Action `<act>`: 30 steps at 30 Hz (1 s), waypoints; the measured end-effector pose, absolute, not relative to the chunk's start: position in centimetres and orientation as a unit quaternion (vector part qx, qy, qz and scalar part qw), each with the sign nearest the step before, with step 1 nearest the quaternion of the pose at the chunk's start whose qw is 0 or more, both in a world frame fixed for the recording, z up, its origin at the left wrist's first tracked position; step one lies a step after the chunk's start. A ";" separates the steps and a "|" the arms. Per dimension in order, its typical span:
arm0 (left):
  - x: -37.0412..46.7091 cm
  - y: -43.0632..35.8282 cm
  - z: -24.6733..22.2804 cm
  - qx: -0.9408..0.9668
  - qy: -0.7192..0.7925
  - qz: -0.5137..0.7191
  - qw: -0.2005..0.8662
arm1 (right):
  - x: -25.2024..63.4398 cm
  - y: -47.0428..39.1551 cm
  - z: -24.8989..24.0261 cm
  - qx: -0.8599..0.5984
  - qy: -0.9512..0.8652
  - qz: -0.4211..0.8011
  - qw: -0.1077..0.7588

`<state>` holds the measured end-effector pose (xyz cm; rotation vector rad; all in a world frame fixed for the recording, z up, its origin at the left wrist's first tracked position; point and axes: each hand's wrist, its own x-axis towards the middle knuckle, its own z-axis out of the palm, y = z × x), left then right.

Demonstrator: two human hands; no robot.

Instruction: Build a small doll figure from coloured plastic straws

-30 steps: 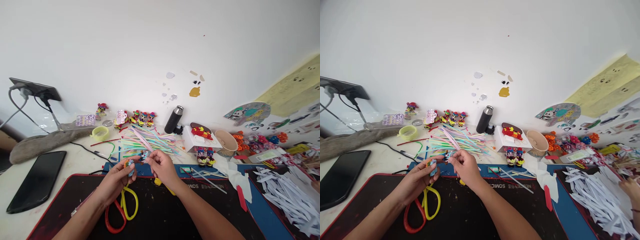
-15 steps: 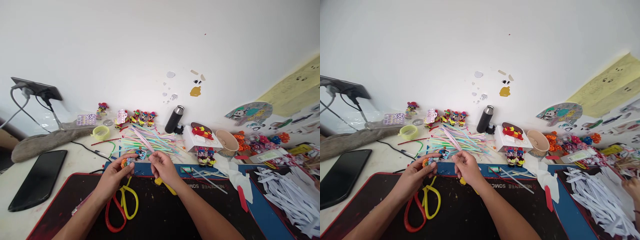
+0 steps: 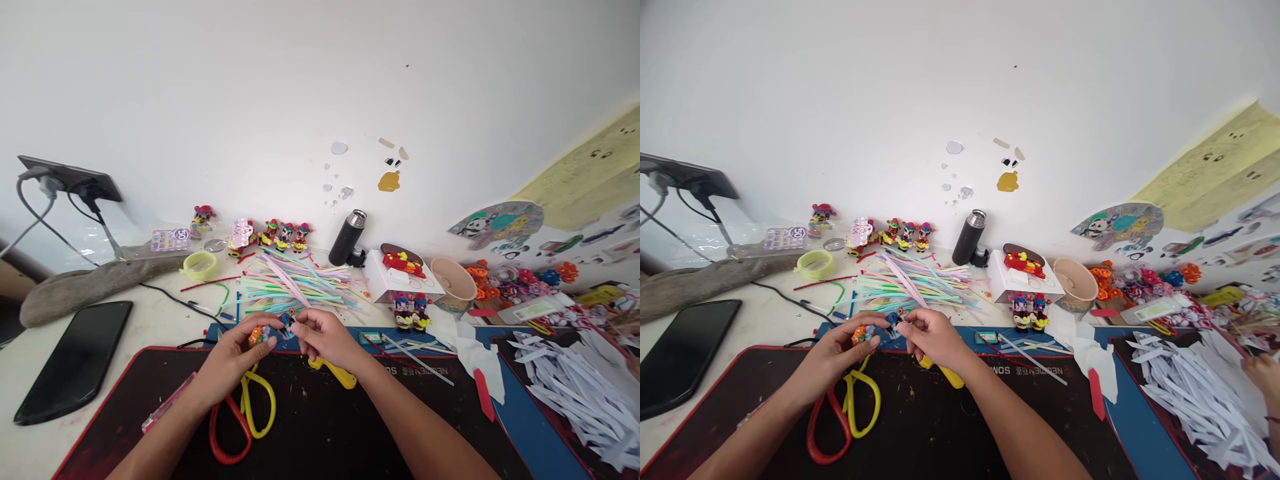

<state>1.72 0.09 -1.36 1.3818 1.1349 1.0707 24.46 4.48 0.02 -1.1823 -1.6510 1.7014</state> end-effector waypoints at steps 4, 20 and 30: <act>1.8 0.0 -1.2 0.567 0.481 0.439 0.504 | 24.4 4.2 0.1 -0.434 -0.595 0.636 0.233; 2.3 0.2 -1.5 0.452 0.490 0.406 0.625 | 22.8 4.6 0.0 -0.416 -0.427 0.692 0.408; 3.0 -0.4 -1.4 0.434 0.444 0.413 0.666 | 19.5 3.8 -1.6 -0.407 -0.391 0.713 0.416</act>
